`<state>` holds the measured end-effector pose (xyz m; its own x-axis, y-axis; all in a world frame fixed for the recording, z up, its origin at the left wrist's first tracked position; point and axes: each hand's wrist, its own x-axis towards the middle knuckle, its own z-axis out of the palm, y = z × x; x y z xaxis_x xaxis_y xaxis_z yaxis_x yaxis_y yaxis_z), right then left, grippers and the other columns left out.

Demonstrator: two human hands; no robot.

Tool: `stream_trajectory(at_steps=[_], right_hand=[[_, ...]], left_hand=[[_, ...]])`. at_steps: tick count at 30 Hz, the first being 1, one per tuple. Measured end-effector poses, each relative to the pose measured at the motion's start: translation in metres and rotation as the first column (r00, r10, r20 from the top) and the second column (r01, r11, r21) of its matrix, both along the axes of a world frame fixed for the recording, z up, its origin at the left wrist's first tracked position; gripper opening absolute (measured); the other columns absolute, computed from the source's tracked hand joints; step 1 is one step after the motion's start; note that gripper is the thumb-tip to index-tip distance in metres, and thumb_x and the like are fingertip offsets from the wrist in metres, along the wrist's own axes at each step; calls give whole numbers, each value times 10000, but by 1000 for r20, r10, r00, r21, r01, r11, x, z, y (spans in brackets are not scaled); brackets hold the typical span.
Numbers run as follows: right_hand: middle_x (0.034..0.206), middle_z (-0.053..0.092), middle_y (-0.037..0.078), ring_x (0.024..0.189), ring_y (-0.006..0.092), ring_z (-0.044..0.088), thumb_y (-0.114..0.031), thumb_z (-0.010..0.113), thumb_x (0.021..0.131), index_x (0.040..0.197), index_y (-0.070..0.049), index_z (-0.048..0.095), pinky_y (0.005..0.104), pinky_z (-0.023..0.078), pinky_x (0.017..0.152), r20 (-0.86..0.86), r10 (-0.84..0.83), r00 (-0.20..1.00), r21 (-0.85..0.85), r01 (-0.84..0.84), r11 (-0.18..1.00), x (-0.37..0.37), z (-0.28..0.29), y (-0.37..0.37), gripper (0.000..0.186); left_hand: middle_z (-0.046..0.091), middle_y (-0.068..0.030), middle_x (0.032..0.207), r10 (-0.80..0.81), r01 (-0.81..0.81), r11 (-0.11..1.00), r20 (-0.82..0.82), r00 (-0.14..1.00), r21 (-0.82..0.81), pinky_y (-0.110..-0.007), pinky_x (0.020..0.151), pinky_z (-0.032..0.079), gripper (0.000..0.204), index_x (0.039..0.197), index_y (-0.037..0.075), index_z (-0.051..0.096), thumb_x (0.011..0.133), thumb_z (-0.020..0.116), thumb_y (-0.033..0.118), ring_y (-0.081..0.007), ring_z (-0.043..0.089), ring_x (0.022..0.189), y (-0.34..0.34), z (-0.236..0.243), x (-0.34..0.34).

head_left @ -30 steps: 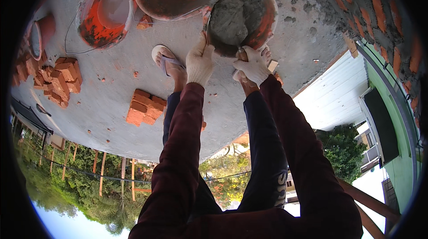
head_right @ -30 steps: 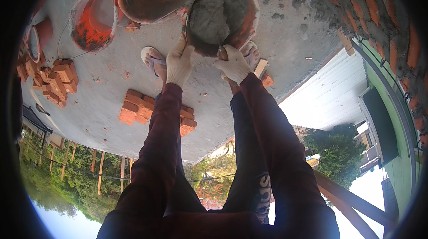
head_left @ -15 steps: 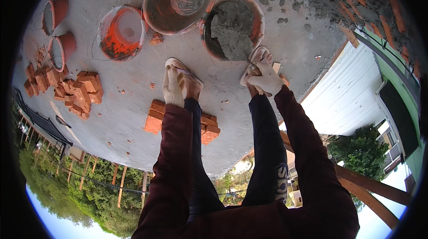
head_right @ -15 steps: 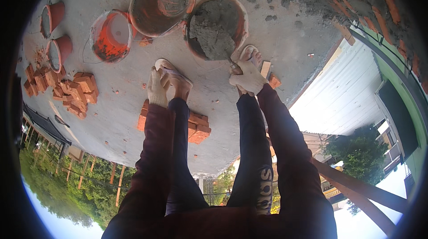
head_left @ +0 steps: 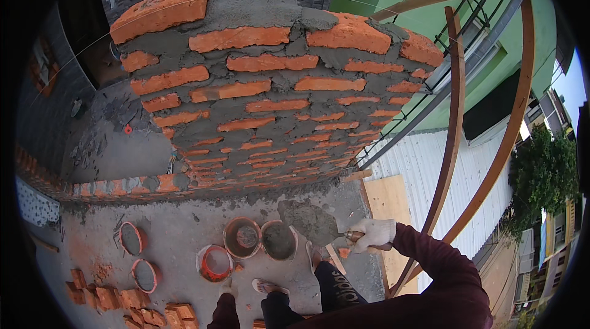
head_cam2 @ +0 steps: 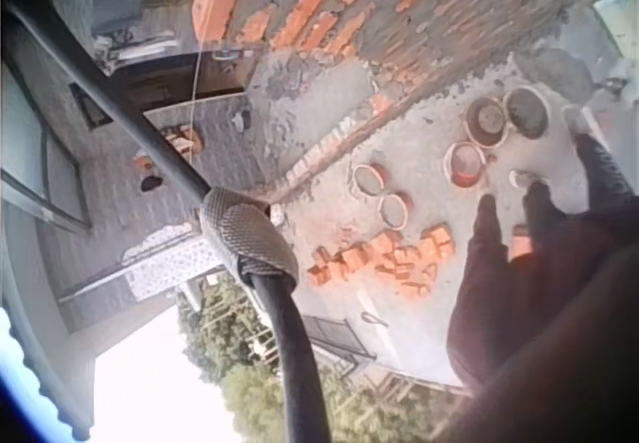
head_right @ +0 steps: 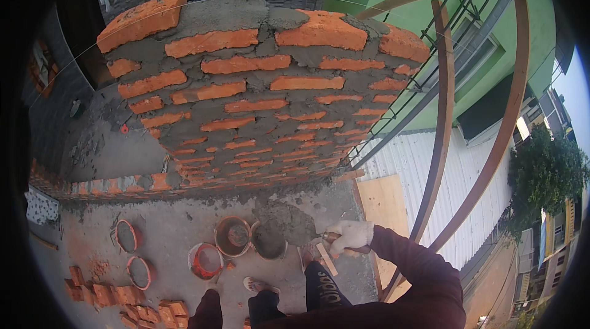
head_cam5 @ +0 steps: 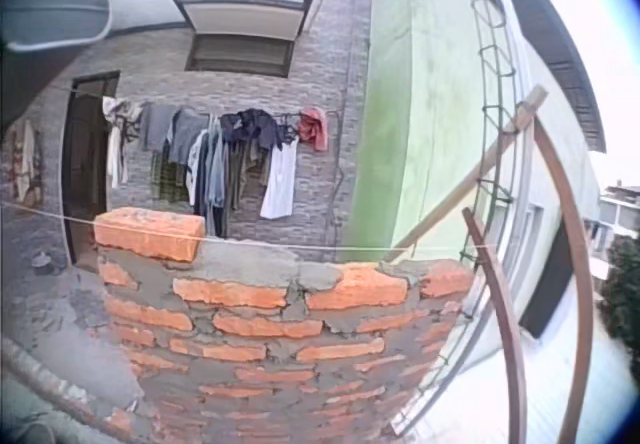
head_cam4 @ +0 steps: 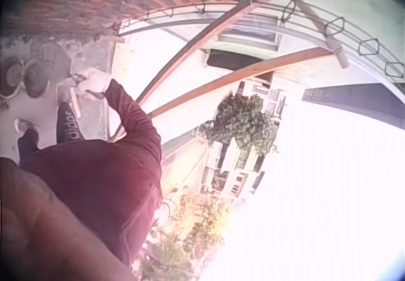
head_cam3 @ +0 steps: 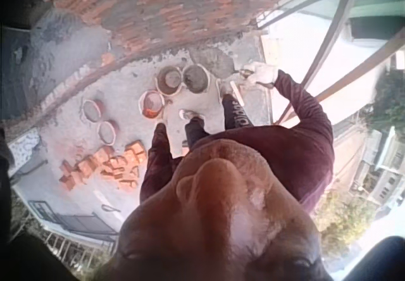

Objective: The person lays red bricks onto a partially built wall using a trowel to apply mortar. They repeatedly scoop mortar from a bucket, spread it on the bricks, and tap each brick into place along a guide string.

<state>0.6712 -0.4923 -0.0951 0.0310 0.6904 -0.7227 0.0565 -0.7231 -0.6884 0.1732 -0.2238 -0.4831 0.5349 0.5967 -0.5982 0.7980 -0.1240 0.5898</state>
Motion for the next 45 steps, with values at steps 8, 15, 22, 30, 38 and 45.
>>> stream_trajectory(at_steps=[8,15,22,30,38,45], right_hand=[[568,563,37,465,124,557,-27,652,730,864,54,622,276,496,549,171,-115,978,133,93,987,98,262,24,160],[617,577,34,421,130,569,-80,697,698,942,56,584,244,467,374,428,-64,902,358,-104,928,219,404,56,301],[676,540,-2,578,79,604,-293,647,921,853,-50,571,262,507,475,837,74,542,183,-406,895,300,439,137,264],[788,669,206,746,405,691,-78,609,898,1066,4,590,463,578,680,911,-62,-407,-143,-455,879,253,350,166,188],[740,593,149,641,240,616,-235,658,863,984,22,600,368,483,613,926,-263,271,299,-98,949,160,381,75,289],[852,683,245,845,440,684,-348,572,1014,1078,2,548,496,534,738,969,-207,134,237,-274,932,142,243,130,357]], left_hand=[[606,-243,1417,194,-205,977,149,970,66,-392,1149,410,598,1423,-35,566,985,606,371,-343,563,1352,84,112,69],[557,-235,1479,371,-376,925,-81,925,-57,-368,1160,395,652,1456,-87,499,971,639,324,-311,523,1393,21,125,80],[691,-125,1139,570,-567,821,178,802,-68,-348,854,517,589,1422,-21,569,969,598,353,-199,637,962,-19,80,81],[671,-115,1162,713,-687,701,136,688,-193,-310,855,478,577,1396,-54,560,975,623,336,-185,602,1003,-10,98,105],[658,-66,945,546,-505,824,116,830,-258,-345,696,519,581,1457,23,546,982,633,348,-165,589,757,69,58,41],[688,-101,1081,392,-363,907,112,913,-215,-337,812,545,571,1452,8,546,991,637,334,-181,641,889,101,35,42]])
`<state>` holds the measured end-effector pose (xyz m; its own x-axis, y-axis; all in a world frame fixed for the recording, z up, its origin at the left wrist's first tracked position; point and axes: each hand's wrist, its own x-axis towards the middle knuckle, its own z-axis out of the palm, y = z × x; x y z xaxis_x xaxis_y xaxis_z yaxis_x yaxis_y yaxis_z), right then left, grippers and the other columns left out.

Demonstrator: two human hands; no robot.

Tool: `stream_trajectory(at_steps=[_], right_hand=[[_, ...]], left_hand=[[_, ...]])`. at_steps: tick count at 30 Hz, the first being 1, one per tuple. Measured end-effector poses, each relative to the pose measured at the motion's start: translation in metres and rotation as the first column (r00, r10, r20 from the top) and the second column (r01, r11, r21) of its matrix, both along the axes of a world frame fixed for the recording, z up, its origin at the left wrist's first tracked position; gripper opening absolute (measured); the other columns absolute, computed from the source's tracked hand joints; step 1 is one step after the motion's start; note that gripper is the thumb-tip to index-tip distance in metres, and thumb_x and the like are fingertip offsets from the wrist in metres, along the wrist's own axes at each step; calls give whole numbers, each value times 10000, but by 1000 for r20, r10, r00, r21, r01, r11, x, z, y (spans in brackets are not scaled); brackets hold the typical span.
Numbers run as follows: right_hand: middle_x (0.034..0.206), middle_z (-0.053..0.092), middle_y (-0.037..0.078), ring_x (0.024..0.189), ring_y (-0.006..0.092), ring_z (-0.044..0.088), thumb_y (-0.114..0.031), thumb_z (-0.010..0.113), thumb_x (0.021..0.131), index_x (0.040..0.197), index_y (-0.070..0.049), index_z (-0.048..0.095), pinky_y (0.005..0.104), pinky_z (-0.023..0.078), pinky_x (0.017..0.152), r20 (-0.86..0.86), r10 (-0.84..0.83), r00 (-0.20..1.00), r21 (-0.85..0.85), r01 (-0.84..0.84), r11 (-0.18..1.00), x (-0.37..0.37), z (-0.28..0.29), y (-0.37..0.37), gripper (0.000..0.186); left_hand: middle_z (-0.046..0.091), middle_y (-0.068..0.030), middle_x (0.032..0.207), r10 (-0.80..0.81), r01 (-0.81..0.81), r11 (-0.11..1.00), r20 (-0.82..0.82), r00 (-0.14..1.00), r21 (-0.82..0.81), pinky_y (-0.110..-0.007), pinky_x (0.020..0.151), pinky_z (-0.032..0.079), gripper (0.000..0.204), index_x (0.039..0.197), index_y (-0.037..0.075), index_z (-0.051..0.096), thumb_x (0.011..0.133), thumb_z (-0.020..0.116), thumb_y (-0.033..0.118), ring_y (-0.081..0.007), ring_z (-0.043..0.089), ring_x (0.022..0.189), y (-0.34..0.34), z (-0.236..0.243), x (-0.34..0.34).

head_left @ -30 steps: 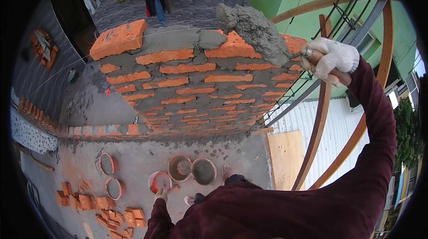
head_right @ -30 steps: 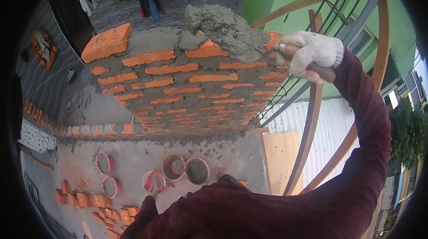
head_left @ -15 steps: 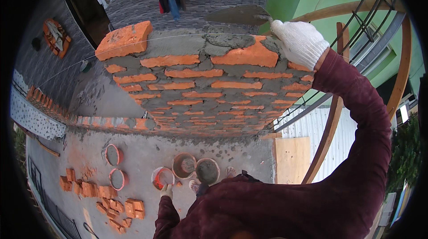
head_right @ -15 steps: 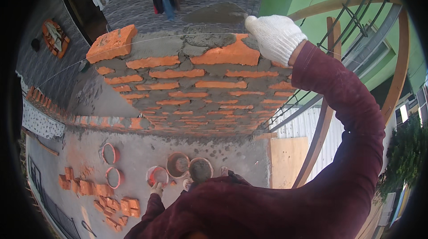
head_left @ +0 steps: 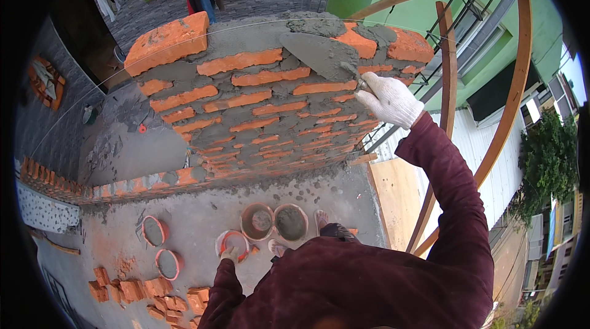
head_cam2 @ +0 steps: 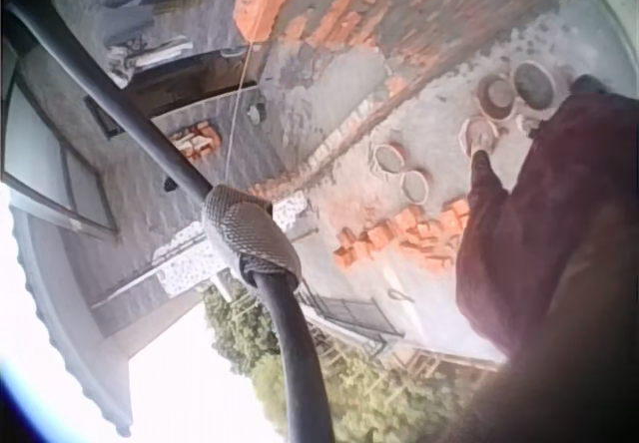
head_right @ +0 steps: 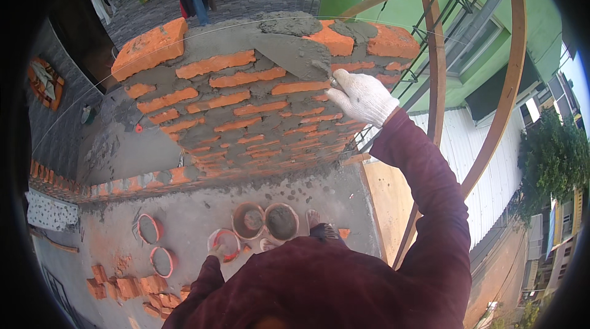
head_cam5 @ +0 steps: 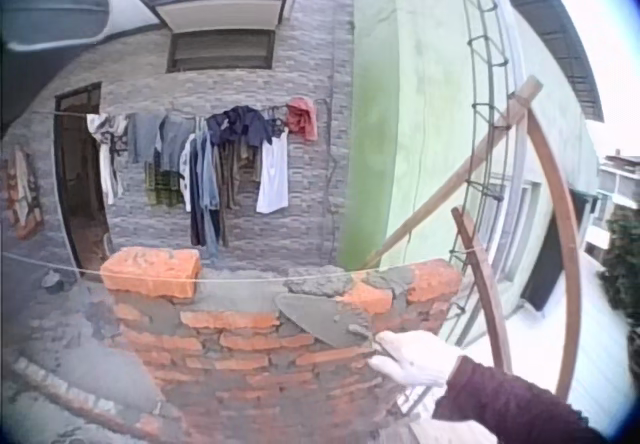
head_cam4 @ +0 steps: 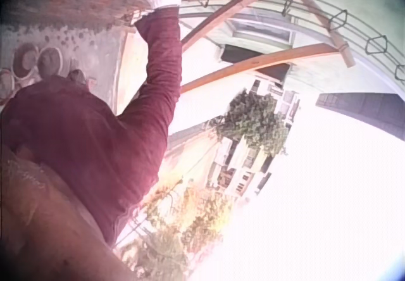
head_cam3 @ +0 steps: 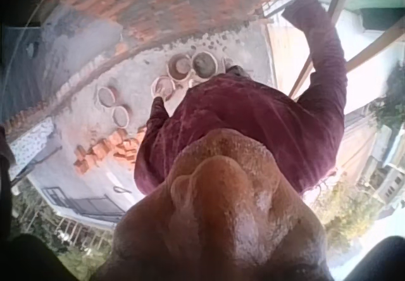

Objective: The person lays red bricks onto a partially built wall using a trowel to apply mortar. They repeatedly scoop mortar from a bucket, spread it on the bricks, and tap each brick into place along a guide string.

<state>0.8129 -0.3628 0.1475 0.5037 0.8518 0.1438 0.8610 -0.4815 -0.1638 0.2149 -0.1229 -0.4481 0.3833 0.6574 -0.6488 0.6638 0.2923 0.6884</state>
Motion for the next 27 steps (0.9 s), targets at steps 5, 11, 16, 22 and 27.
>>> stream_trajectory(at_steps=[5,11,16,22,27], right_hand=[[910,706,254,901,434,697,-306,585,994,1146,38,581,469,536,782,-6,-75,997,126,75,989,52,-42,-28,375],[912,714,217,889,413,715,-287,622,985,1184,29,570,452,549,762,-18,-277,961,73,277,958,27,-53,-59,377],[826,678,198,785,386,709,-290,623,998,1065,-21,549,444,567,665,216,-87,973,121,62,991,-14,-43,5,287],[846,697,228,807,408,712,-281,607,1004,1093,1,559,452,567,679,124,-127,984,139,109,984,15,-53,-17,299],[797,658,180,711,329,682,-230,605,996,1244,22,566,380,519,665,-162,-140,977,178,169,970,32,-120,-52,355]], left_hand=[[704,-92,1142,21,-17,999,94,995,-43,-320,849,529,528,1421,-6,582,1003,621,313,-156,647,944,-11,64,58],[671,-21,977,70,-54,992,147,987,-111,-288,618,484,550,1411,8,592,985,688,342,-95,573,717,-71,7,28],[662,10,1091,146,-225,897,-225,963,-379,-342,693,494,507,1443,186,581,990,634,408,-151,632,814,-133,18,43],[665,22,1051,214,-182,943,91,973,-279,-295,637,457,578,1478,159,561,975,678,419,-116,618,801,-135,-23,97],[662,-118,1349,256,-213,959,249,934,-188,-290,1053,461,555,1426,-59,559,1007,682,283,-162,615,1225,-148,-54,113]])
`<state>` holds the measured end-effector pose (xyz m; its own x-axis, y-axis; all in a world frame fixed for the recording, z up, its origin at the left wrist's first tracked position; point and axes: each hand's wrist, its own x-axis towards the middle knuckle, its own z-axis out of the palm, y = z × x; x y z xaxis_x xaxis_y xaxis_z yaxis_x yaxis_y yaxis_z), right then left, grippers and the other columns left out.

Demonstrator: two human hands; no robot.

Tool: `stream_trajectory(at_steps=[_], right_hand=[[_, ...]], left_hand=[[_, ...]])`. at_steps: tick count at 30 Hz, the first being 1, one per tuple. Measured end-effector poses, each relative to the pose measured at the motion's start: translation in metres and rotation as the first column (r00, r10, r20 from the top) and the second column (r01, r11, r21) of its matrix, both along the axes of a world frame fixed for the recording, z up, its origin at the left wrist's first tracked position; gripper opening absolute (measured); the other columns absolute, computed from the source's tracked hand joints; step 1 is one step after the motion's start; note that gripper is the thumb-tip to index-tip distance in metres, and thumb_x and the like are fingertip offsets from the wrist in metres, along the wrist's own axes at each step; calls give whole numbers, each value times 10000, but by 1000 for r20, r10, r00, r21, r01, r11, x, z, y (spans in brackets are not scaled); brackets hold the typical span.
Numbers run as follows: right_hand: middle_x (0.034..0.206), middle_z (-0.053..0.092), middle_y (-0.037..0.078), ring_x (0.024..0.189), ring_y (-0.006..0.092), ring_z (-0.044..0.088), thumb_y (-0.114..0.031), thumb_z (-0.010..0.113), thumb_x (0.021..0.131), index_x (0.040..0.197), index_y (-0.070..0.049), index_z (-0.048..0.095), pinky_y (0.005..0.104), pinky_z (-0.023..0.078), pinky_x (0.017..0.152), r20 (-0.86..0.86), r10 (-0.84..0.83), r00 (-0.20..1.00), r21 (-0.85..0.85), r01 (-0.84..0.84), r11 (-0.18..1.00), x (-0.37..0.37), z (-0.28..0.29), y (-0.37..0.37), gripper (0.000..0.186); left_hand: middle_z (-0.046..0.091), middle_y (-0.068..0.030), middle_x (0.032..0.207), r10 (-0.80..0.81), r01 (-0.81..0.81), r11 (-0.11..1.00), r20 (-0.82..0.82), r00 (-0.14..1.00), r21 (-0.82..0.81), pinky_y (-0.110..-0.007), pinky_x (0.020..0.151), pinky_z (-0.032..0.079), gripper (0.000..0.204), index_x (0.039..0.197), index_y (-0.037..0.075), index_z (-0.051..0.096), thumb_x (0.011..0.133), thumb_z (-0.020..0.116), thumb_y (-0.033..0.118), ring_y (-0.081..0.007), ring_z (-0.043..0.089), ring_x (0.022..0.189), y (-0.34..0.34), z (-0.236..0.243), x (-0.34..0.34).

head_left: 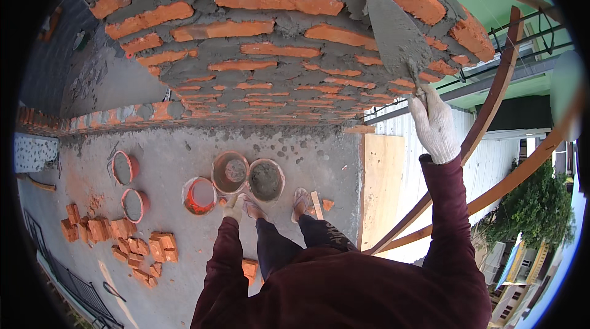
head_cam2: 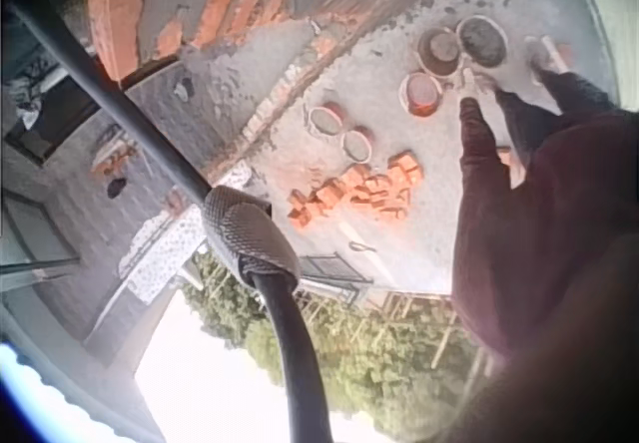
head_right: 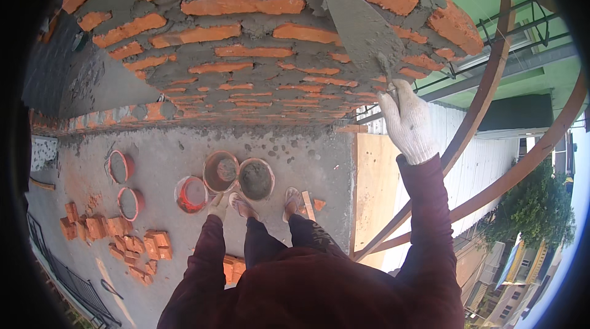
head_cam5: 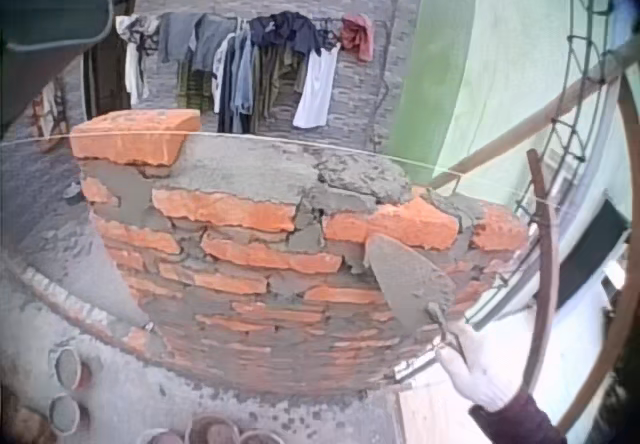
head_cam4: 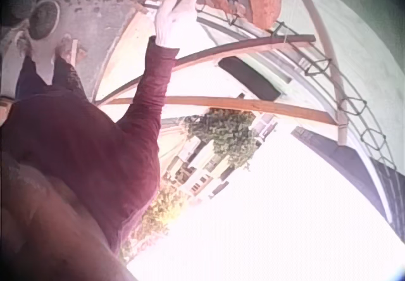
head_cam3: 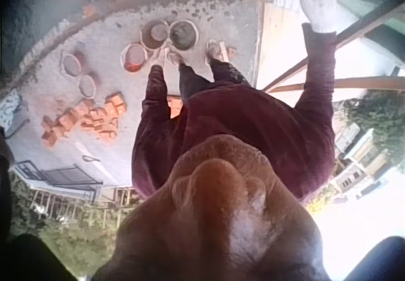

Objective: The person lays red bricks onto a partially built wall using a trowel to apply mortar. They repeatedly scoop mortar from a bucket, spread it on the bricks, and tap each brick into place along a guide string.

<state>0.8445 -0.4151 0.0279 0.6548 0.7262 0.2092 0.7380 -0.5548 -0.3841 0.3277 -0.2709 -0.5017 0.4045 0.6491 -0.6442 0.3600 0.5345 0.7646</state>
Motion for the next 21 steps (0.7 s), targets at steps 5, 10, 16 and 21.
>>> stream_trajectory(at_steps=[5,10,16,21], right_hand=[[711,531,66,609,153,515,-145,609,951,1240,-2,581,291,454,592,-346,-53,937,-271,-46,962,-61,-94,-26,324],[971,683,200,859,364,722,-202,697,883,1066,-39,587,453,575,733,-394,242,887,-735,-462,496,-110,-349,24,268],[1087,687,181,980,348,728,-159,686,878,1173,7,595,424,598,809,-340,489,804,-784,-529,325,-194,-606,70,351],[1324,644,164,1026,411,719,-181,670,940,1349,-26,565,549,603,809,-282,473,835,-829,-460,317,-226,-736,108,449]], left_hand=[[633,-122,1385,54,-64,989,-79,995,-130,-292,1062,467,592,1450,-46,531,959,751,203,-165,603,1228,2,-38,34],[537,-195,1425,-92,72,995,-375,922,-66,-363,1069,420,792,1519,-65,384,919,768,281,-297,524,1267,-44,-207,21],[183,-299,1672,-118,174,984,-593,797,39,-433,1279,16,1087,1622,22,237,824,810,488,-425,14,1581,-55,-282,35],[124,-258,1695,-415,506,852,-764,495,-135,-587,1254,-2,1157,1670,207,54,833,771,557,-438,-6,1581,-57,-287,49]])
